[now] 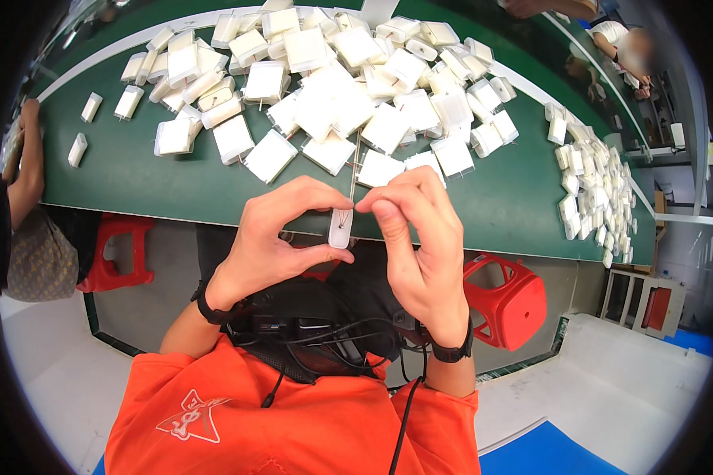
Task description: Manually assembling or checking small white rectangular plastic components at a factory assembly line.
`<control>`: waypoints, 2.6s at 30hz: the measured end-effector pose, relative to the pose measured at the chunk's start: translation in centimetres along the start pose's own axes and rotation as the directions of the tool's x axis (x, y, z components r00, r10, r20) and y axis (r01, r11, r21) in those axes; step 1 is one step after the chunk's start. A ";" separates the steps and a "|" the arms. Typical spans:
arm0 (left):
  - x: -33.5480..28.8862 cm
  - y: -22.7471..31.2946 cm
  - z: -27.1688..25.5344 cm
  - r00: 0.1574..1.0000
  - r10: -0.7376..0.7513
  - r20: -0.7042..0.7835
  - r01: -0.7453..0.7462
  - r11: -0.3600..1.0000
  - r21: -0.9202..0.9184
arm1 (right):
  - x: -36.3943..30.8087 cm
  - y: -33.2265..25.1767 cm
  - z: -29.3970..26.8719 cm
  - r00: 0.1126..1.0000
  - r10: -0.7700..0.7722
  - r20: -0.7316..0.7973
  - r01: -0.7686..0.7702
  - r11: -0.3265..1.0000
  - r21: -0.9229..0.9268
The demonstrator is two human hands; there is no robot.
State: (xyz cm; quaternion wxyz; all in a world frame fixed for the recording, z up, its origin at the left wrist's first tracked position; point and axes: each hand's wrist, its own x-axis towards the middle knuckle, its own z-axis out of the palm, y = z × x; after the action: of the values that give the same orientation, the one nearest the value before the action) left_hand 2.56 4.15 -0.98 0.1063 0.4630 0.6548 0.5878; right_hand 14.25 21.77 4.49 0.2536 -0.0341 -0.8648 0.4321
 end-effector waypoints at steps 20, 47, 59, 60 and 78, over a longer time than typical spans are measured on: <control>0.0 0.1 0.1 1.000 -0.020 0.000 0.020 1.000 0.005 | -1.0 0.0 0.3 0.989 0.112 -0.096 -0.104 0.991 0.083; 0.0 0.0 0.0 0.999 -0.035 0.009 0.034 0.999 0.016 | -0.8 0.1 0.4 0.998 0.042 -0.047 -0.042 0.999 0.013; -0.1 0.0 0.1 0.999 -0.034 0.003 0.034 0.999 -0.008 | 0.4 -1.3 0.7 0.997 -0.072 0.035 0.077 0.983 -0.165; -0.1 0.0 0.2 1.000 -0.027 -0.011 0.027 0.999 -0.017 | 0.8 -1.5 0.8 0.987 -0.140 0.073 0.153 0.965 -0.215; 0.3 0.9 -0.5 0.999 -0.033 0.033 0.033 0.999 0.006 | -1.4 4.9 -1.6 0.929 0.212 -0.304 -0.145 0.963 0.228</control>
State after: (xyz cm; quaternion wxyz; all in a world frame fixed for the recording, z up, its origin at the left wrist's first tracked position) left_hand 2.49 3.97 0.04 0.1255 0.4622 0.6621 0.5764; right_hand 15.46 25.63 0.94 0.3547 -0.1579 -0.7559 0.5272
